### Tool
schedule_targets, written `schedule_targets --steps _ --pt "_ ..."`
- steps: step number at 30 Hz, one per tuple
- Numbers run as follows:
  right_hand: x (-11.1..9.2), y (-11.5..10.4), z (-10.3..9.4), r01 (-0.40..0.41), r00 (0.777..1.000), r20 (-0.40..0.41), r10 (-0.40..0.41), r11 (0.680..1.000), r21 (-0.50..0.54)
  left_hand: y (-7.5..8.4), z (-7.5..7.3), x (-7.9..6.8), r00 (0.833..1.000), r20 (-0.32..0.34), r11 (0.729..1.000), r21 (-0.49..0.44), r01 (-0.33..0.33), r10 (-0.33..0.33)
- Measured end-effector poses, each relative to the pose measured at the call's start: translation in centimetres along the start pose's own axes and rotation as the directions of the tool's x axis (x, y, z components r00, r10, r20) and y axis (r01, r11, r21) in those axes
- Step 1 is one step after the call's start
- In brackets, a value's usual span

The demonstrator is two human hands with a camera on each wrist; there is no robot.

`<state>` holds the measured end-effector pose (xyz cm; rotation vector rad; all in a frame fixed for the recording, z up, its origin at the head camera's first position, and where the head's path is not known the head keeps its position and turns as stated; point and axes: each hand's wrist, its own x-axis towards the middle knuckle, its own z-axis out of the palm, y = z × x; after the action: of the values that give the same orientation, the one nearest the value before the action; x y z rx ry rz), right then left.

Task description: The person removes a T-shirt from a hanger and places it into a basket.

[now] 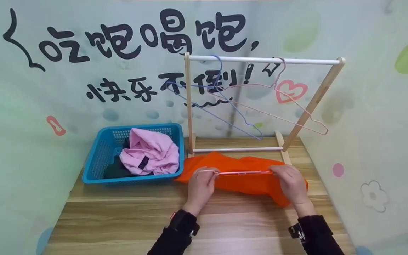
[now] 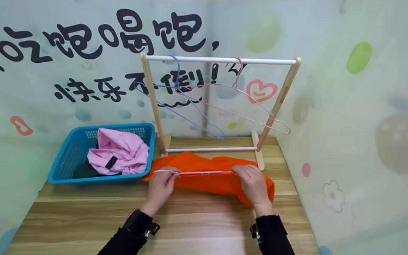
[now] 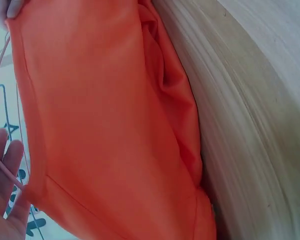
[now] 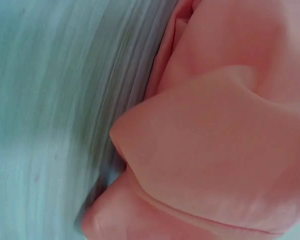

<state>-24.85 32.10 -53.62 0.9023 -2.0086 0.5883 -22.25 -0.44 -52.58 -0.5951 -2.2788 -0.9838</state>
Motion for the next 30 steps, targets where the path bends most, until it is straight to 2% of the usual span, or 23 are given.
schedule_targets --steps 3,5,9,13,16,20,25,26,27,30 --pt "-0.4 0.3 -0.1 -0.088 0.996 -0.031 0.088 0.996 0.015 -0.4 0.0 -0.2 0.999 -0.035 1.000 -0.016 0.014 -0.014" --pt "-0.6 0.4 -0.2 -0.170 0.985 -0.038 0.171 0.985 0.026 -0.7 0.0 -0.3 0.998 -0.056 0.999 -0.021 0.028 -0.029" --pt "-1.0 0.4 0.0 -0.333 0.941 -0.045 0.337 0.940 0.065 -1.3 0.0 -0.7 0.994 -0.090 0.997 -0.054 0.058 -0.063" --pt "-1.6 0.3 0.5 -0.448 0.888 -0.065 0.455 0.888 0.103 -2.0 0.0 -1.0 0.980 -0.145 0.978 -0.180 0.108 -0.135" --pt "-2.0 0.1 1.0 -0.474 0.877 -0.052 0.477 0.878 0.069 -2.4 -0.2 -1.1 0.972 -0.148 0.958 -0.250 0.139 -0.180" --pt "-1.7 -0.4 1.4 -0.472 0.881 0.031 0.471 0.881 0.027 -2.3 -0.3 -1.3 0.987 -0.073 0.973 -0.191 0.128 -0.144" --pt "-0.3 -0.8 1.1 -0.550 0.834 0.166 0.526 0.815 0.180 -2.1 -0.2 -1.4 0.992 -0.020 0.988 -0.091 0.121 -0.123" --pt "0.0 -0.9 1.0 -0.553 0.832 0.184 0.523 0.807 0.209 -2.0 -0.1 -1.5 0.992 -0.011 0.989 -0.076 0.123 -0.125" --pt "0.1 -1.0 0.9 -0.534 0.844 0.195 0.500 0.816 0.222 -2.0 -0.1 -1.5 0.992 0.000 0.990 -0.064 0.127 -0.127" --pt "0.2 -1.0 0.9 -0.384 0.916 0.208 0.342 0.899 0.212 -1.8 0.0 -1.6 0.990 0.038 0.989 -0.054 0.137 -0.135"
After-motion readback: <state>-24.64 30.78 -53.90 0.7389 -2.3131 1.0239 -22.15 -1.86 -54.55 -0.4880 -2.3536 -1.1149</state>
